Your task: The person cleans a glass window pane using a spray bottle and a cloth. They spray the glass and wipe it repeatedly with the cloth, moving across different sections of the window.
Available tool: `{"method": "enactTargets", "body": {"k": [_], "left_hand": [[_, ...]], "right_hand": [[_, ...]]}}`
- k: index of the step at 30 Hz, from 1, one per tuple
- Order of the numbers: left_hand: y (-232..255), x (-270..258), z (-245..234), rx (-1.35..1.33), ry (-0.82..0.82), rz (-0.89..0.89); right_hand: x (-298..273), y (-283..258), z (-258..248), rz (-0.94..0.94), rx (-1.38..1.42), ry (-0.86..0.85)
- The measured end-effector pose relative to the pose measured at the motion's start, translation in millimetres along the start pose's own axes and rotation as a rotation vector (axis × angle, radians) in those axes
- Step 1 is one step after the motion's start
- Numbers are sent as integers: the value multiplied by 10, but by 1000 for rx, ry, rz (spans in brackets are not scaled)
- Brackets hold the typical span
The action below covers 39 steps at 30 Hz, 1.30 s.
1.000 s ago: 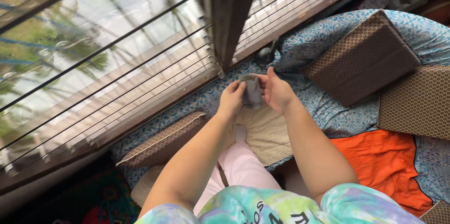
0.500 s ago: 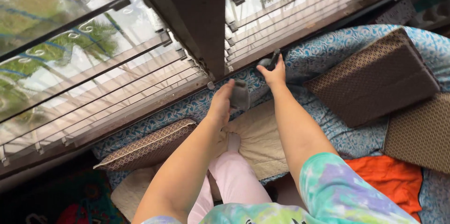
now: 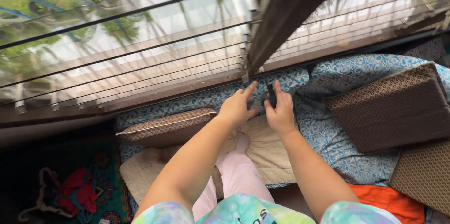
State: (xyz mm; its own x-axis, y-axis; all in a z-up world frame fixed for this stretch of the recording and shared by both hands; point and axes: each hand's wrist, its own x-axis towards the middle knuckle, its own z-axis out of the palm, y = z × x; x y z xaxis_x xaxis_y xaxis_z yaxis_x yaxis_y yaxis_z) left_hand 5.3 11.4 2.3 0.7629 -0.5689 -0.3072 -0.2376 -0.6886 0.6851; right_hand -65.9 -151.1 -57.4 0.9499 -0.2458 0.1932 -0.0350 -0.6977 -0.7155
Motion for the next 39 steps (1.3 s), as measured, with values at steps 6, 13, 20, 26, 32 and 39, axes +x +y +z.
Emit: {"method": "enactTargets", "body": {"k": [6,13,20,26,32,39], "left_hand": [[-248,-556,-310,-23,166,215],[-820,-1154,-765,-111,310,109],[-1166,-1434,-1201,-68,207,163],[-1183,-1436,-1515,5,66,240],[-1530,-1120,-1558,-722,181,-95],[-1646,-692,-1482,-1289,481,-305]], "right_hand": [[-87,-871,262,317,449,-174],[-41,-1684,495,-163,571,-547],[-50,-2197,878,-400,350,-422],[-195,-2161,1166,-134,729,-329],[-27,-2101,1201,-68,766,-205],[281,-1736,1361,175,599,-68]]}}
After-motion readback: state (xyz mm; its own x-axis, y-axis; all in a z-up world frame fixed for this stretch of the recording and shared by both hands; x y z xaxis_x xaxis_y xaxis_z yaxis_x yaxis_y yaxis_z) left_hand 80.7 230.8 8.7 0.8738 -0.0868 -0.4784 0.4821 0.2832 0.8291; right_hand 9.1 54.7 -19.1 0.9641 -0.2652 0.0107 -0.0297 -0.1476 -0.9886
